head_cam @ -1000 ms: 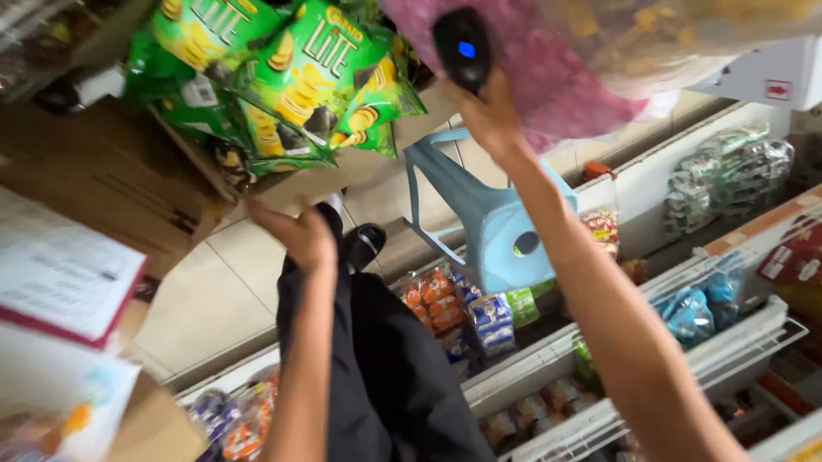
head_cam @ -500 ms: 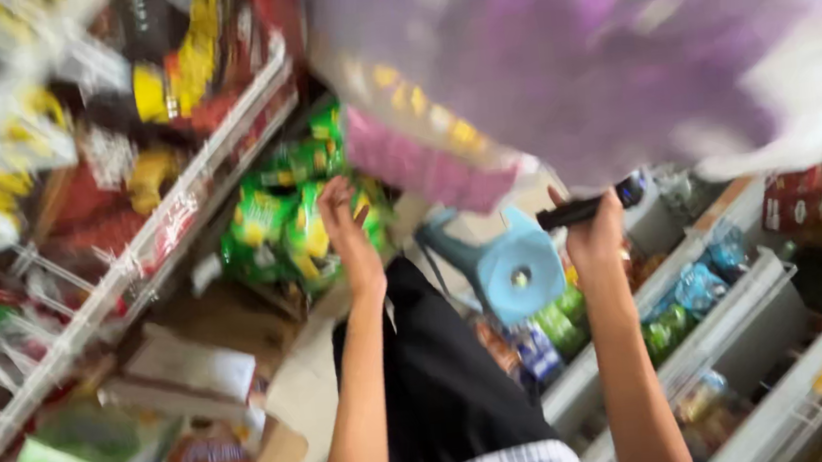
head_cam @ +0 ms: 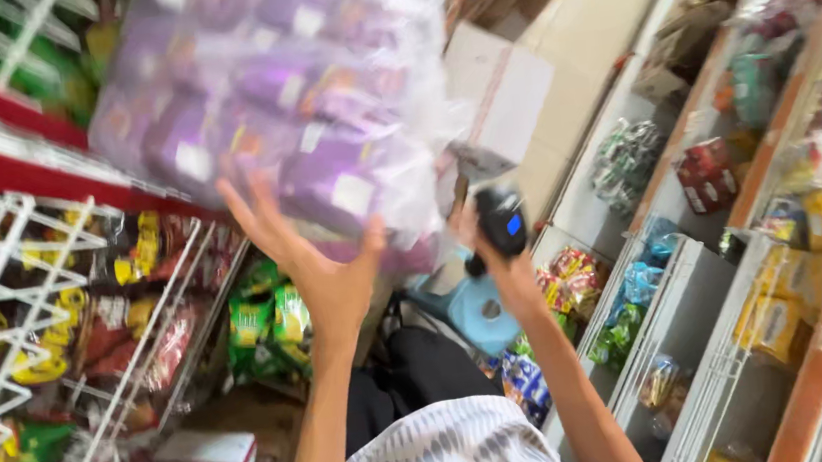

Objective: The person takes several food packages from the shelves and a box, scanning each one with a handheld scanner before placing some items onto shelves and others back into the container.

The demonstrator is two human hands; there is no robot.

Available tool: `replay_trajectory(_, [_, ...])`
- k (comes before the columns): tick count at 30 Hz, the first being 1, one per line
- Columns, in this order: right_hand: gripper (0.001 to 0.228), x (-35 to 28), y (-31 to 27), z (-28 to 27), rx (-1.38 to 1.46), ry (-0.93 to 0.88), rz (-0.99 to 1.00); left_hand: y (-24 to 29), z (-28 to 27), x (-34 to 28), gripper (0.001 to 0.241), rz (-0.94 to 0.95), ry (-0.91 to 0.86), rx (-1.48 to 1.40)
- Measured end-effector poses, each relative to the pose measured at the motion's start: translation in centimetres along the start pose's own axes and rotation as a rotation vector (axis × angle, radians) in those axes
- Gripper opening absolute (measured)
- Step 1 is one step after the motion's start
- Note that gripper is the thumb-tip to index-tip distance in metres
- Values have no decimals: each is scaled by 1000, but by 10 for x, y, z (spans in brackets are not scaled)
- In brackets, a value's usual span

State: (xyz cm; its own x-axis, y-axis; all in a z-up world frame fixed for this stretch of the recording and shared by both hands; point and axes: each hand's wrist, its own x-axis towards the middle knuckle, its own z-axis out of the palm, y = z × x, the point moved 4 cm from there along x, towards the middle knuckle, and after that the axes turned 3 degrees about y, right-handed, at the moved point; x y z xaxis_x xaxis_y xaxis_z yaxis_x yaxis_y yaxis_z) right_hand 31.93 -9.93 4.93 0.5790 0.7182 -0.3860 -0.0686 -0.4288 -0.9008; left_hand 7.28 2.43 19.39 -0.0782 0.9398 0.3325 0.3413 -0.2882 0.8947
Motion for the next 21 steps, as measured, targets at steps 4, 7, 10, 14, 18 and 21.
replay_trajectory(4, [34,-61,36,-34,-126,-162,-60,9,29,24,100,285,-254,453])
replay_trajectory(7, [30,-112,67,-78,-386,-106,124,-9,46,30,82,389,-281,467])
replay_trajectory(10, [28,-158,95,-110,-330,-24,239,-24,44,23,82,424,-272,452])
replay_trajectory(14, [22,-197,101,-132,-102,58,13,-33,46,20,78,485,-188,449])
replay_trajectory(18, [15,-233,89,-147,-99,-9,209,-38,37,9,74,472,-196,429])
replay_trajectory(21, [18,-252,64,-151,-255,1,-9,-31,37,14,78,514,-179,468])
